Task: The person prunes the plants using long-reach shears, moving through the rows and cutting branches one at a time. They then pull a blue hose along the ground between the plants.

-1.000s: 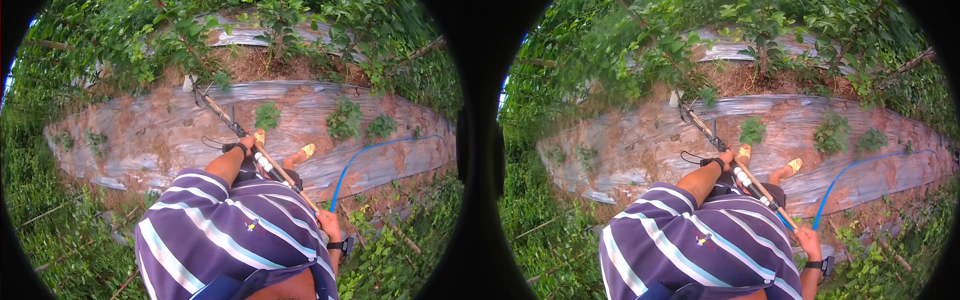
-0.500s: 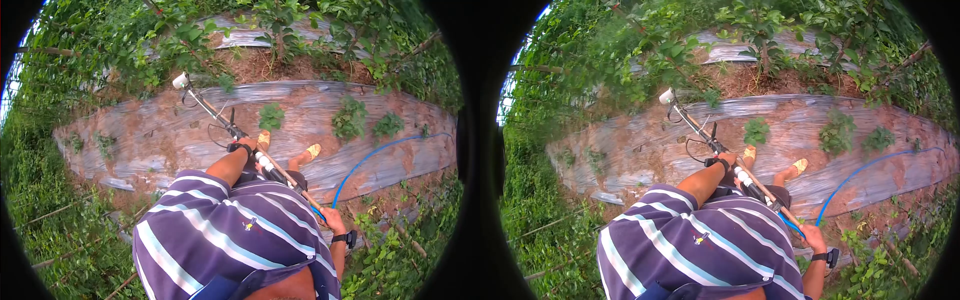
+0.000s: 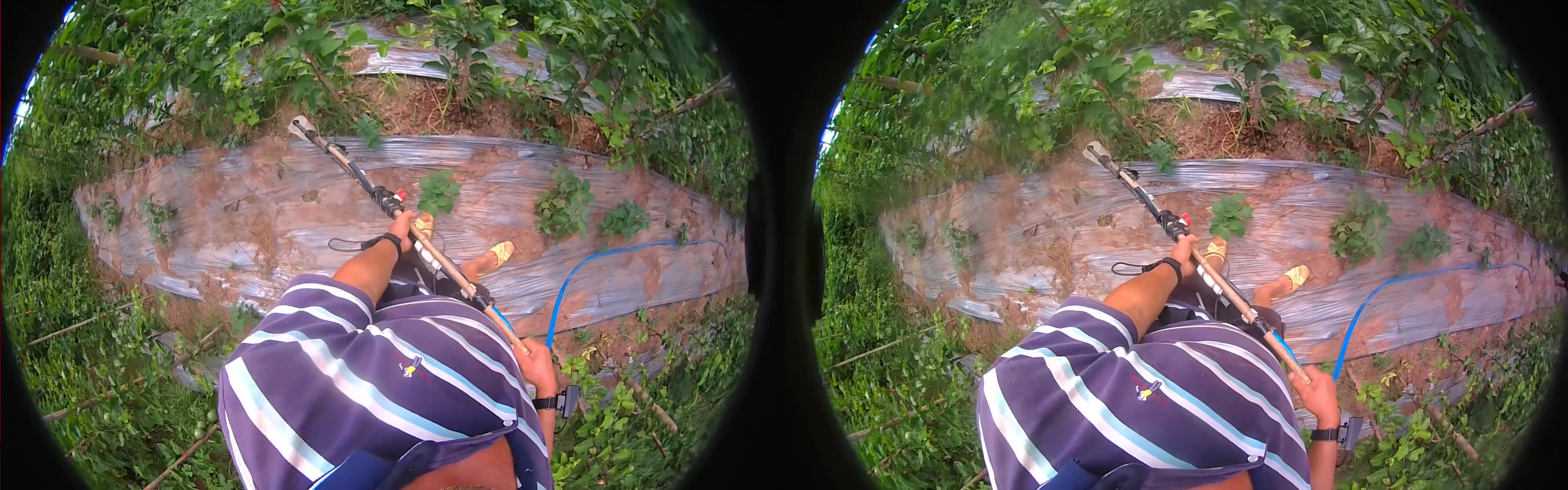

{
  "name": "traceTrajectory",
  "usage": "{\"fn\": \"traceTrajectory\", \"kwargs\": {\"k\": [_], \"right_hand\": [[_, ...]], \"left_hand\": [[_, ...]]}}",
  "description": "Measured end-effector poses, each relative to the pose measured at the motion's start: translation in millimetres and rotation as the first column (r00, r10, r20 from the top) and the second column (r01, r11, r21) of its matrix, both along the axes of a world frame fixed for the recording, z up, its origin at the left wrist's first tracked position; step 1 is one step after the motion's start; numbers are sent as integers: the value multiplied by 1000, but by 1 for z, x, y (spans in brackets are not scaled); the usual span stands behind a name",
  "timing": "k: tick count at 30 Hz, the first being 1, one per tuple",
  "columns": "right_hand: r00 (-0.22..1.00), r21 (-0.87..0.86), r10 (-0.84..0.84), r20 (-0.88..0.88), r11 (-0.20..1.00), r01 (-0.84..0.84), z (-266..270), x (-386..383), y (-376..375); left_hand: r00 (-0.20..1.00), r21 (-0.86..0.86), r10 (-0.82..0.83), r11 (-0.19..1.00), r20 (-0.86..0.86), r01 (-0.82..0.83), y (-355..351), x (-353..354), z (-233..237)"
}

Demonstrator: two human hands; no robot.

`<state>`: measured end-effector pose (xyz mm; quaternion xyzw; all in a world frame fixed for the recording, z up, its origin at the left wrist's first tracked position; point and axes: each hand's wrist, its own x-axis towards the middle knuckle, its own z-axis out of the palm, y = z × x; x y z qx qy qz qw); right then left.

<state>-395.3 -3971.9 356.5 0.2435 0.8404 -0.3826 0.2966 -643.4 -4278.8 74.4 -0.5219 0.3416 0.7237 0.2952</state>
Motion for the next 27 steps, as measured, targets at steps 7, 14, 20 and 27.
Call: {"fn": "traceTrajectory", "kwargs": {"k": [7, 14, 20, 27], "right_hand": [[998, 111, 62, 31, 992, -65, 23, -10, -23], [995, 152, 95, 35, 983, -99, 25, -12, -38], [993, 170, 117, 26, 978, -120, 27, -15, -49], [995, 148, 104, 8, 983, -104, 29, -23, -58]], "left_hand": [[999, 88, -42, 995, -31, 45, -12, 1, -25], [999, 136, -43, 990, 4, 42, -21, -1, -12], [1000, 125, -19, 992, -1, 19, -25, -8, 20], [999, 133, -38, 991, 35, 33, -32, -19, 31]]}}
